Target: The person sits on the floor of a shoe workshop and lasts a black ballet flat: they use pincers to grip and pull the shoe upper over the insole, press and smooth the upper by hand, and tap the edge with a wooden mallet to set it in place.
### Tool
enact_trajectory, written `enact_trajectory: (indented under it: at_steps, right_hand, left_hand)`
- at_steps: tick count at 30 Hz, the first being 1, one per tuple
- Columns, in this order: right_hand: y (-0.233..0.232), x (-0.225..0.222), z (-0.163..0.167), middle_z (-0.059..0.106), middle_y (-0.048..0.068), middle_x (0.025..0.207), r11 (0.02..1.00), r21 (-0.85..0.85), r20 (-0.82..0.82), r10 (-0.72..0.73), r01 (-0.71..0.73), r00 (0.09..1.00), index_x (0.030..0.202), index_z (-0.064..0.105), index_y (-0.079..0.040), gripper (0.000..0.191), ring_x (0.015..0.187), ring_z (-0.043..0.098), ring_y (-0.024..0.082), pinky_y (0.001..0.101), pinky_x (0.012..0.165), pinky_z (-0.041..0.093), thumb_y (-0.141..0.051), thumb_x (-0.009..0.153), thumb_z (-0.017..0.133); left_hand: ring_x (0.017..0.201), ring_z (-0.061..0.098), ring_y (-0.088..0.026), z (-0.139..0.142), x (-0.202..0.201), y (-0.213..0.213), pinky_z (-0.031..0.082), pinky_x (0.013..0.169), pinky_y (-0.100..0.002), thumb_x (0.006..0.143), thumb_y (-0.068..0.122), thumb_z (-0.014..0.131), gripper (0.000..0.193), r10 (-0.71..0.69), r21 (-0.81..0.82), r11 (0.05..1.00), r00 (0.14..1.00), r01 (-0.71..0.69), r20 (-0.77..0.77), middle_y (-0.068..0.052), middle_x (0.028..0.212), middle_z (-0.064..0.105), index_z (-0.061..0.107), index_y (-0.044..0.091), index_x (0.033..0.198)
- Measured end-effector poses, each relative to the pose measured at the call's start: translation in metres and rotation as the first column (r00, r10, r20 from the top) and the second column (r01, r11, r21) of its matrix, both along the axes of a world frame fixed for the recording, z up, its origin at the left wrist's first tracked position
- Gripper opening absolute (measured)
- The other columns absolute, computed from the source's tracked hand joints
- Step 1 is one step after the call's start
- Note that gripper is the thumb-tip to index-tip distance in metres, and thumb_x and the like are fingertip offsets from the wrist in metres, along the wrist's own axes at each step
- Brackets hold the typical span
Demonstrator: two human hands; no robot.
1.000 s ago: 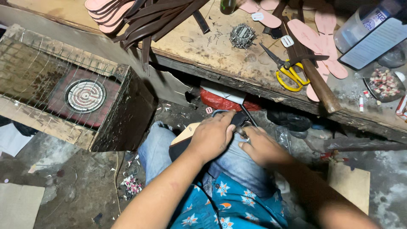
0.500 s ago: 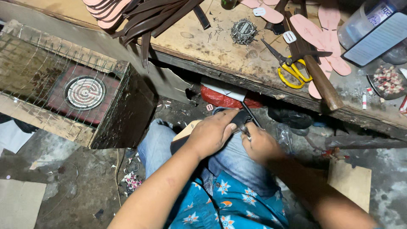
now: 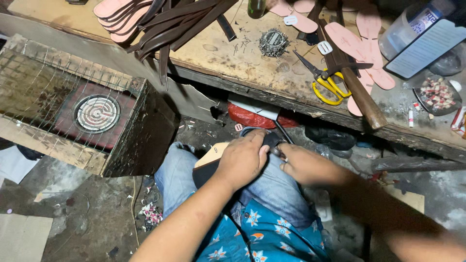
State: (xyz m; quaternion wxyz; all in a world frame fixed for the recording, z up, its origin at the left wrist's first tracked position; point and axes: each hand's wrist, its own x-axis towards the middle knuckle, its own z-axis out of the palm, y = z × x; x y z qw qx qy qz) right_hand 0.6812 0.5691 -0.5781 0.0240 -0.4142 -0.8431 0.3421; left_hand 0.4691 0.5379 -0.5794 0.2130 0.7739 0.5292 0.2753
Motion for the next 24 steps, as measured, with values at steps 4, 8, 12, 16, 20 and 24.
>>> enact_trajectory:
  at_steps: [4, 8, 12, 16, 20, 24]
  right_hand:
    - [-0.004, 0.014, 0.014, 0.067, 0.025, 0.109, 0.993, -0.109, 0.218, -0.026, 0.051, 0.976, 0.124, 0.052, 0.0, 0.043, 0.106, 0.065, 0.043, 0.0498, 0.091, 0.05, -0.024, 0.09, 0.064]
    - [-0.032, -0.002, 0.01, 0.072, 0.021, 0.106, 0.976, -0.069, 0.452, -0.152, 0.204, 0.879, 0.12, 0.053, -0.003, 0.033, 0.106, 0.069, 0.038, 0.0472, 0.094, 0.052, -0.025, 0.096, 0.057]
    - [-0.037, -0.017, -0.014, 0.068, 0.024, 0.114, 0.964, 0.071, 0.363, -0.265, 0.256, 0.893, 0.132, 0.048, 0.0, 0.049, 0.111, 0.065, 0.04, 0.0473, 0.097, 0.05, -0.02, 0.089, 0.06]
    - [-0.032, -0.006, -0.03, 0.059, 0.035, 0.129, 0.978, 0.1, -0.071, -0.174, 0.181, 0.982, 0.14, 0.043, 0.007, 0.062, 0.122, 0.055, 0.049, 0.0502, 0.102, 0.041, -0.016, 0.086, 0.064]
    - [-0.028, -0.004, -0.033, 0.06, 0.031, 0.13, 0.95, 0.026, 0.13, -0.312, 0.311, 0.941, 0.145, 0.04, 0.001, 0.064, 0.124, 0.056, 0.044, 0.0485, 0.105, 0.041, -0.021, 0.088, 0.061]
    - [-0.021, -0.01, -0.019, 0.06, 0.031, 0.128, 0.956, -0.004, 0.222, -0.285, 0.293, 0.933, 0.14, 0.043, 0.002, 0.058, 0.123, 0.057, 0.043, 0.0491, 0.104, 0.042, -0.023, 0.09, 0.06]
  left_hand:
    - [0.103, 0.066, -0.039, -0.002, 0.004, -0.007, 0.05, 0.092, -0.048, 0.094, 0.026, 0.06, 0.046, 0.0, 0.027, 1.0, 0.998, 0.002, -0.068, -0.02, 0.123, 0.065, 0.058, -0.001, 0.131]
    - [0.106, 0.065, -0.038, -0.009, -0.006, 0.0, 0.05, 0.093, -0.047, 0.097, 0.026, 0.057, 0.042, -0.062, 0.009, 0.998, 0.997, 0.062, 0.038, -0.018, 0.132, 0.064, 0.058, 0.003, 0.132]
    - [0.112, 0.065, -0.038, -0.012, -0.018, 0.01, 0.05, 0.095, -0.046, 0.1, 0.026, 0.054, 0.044, -0.105, 0.009, 0.994, 0.989, 0.105, 0.1, -0.017, 0.135, 0.063, 0.055, 0.006, 0.139]
    - [0.111, 0.065, -0.037, -0.009, -0.024, 0.012, 0.05, 0.096, -0.046, 0.101, 0.025, 0.051, 0.046, -0.099, -0.016, 0.995, 0.99, 0.101, 0.097, -0.015, 0.131, 0.064, 0.053, 0.01, 0.144]
    - [0.102, 0.066, -0.036, -0.007, -0.021, 0.011, 0.05, 0.092, -0.047, 0.099, 0.024, 0.053, 0.049, -0.1, -0.021, 0.995, 0.993, 0.101, 0.054, -0.016, 0.124, 0.065, 0.052, 0.012, 0.146]
    - [0.101, 0.065, -0.036, -0.003, -0.016, 0.006, 0.049, 0.089, -0.048, 0.097, 0.025, 0.058, 0.05, -0.072, 0.073, 0.995, 0.997, 0.075, -0.035, -0.017, 0.116, 0.066, 0.054, 0.013, 0.145]
